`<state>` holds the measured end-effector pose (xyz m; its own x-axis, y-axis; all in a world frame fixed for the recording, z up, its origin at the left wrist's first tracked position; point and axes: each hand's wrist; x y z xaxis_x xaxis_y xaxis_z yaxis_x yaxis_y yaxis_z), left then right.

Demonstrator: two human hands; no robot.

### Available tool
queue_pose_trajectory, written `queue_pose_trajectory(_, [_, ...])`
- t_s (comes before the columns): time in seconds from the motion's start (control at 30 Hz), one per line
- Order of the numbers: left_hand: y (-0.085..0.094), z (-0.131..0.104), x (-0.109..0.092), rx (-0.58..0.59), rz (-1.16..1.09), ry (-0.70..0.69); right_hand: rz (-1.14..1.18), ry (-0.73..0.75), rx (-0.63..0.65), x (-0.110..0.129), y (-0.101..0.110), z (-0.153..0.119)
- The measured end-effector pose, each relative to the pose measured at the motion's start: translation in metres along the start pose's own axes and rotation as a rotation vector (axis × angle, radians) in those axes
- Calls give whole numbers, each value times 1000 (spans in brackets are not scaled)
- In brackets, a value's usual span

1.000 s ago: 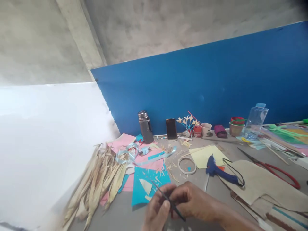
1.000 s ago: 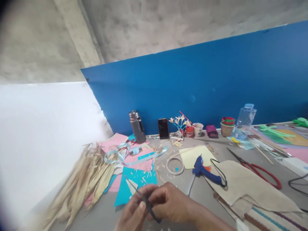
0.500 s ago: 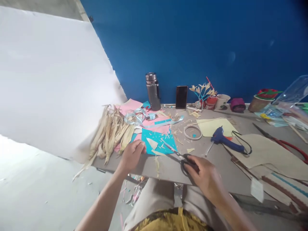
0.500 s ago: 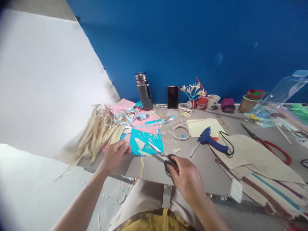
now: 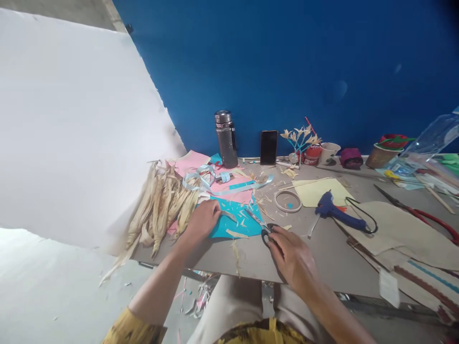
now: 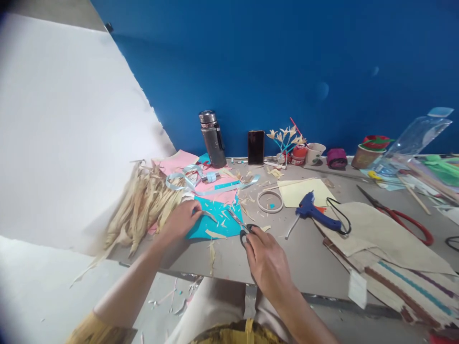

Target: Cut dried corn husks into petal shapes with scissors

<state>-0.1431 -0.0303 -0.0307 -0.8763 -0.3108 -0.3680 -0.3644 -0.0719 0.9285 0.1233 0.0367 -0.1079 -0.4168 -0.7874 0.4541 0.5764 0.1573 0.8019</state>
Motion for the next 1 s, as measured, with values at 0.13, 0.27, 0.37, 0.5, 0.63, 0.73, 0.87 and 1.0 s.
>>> queue_pose_trajectory(0.13, [11, -15, -17, -110, -269, -39, 192, -51, -4, 13, 23, 13])
queue_pose_trajectory(0.27, [2, -34, -45, -370, -306, -227, 796, -318, 242, 33, 45, 41])
queue_pose_trajectory(0.37, [-14, -42, -63, -495, -252, -368, 1300, -363, 349, 45, 46, 59])
queue_pose_trajectory(0.5, [-17, -40, -73, -461, -379, -396, 1389, -378, 200, 43, 44, 73])
queue_pose_trajectory(0.63, [5, -21, -72, -76, -827, -265, 1136, -254, 376, 28, 58, 88])
queue_pose_trajectory(0.73, [13, 3, -72, 303, -1024, -246, 937, -226, 475, 18, 69, 102])
queue_pose_trajectory(0.87, [7, 33, -76, 429, -1097, -278, 811, -172, 441, 3, 72, 120])
queue_pose_trajectory(1.0, [1, 51, -79, 507, -1206, -333, 955, -179, 451, -14, 67, 130])
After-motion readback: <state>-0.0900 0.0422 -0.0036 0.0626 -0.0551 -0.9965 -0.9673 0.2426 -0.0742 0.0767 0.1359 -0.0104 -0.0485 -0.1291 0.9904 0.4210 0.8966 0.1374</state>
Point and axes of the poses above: each hand's wrist, its own z-axis towards the middle knuckle, its own y-axis out of the back of the hand, x = y × z, and after that the axes turned 12 degrees about x, right-handed
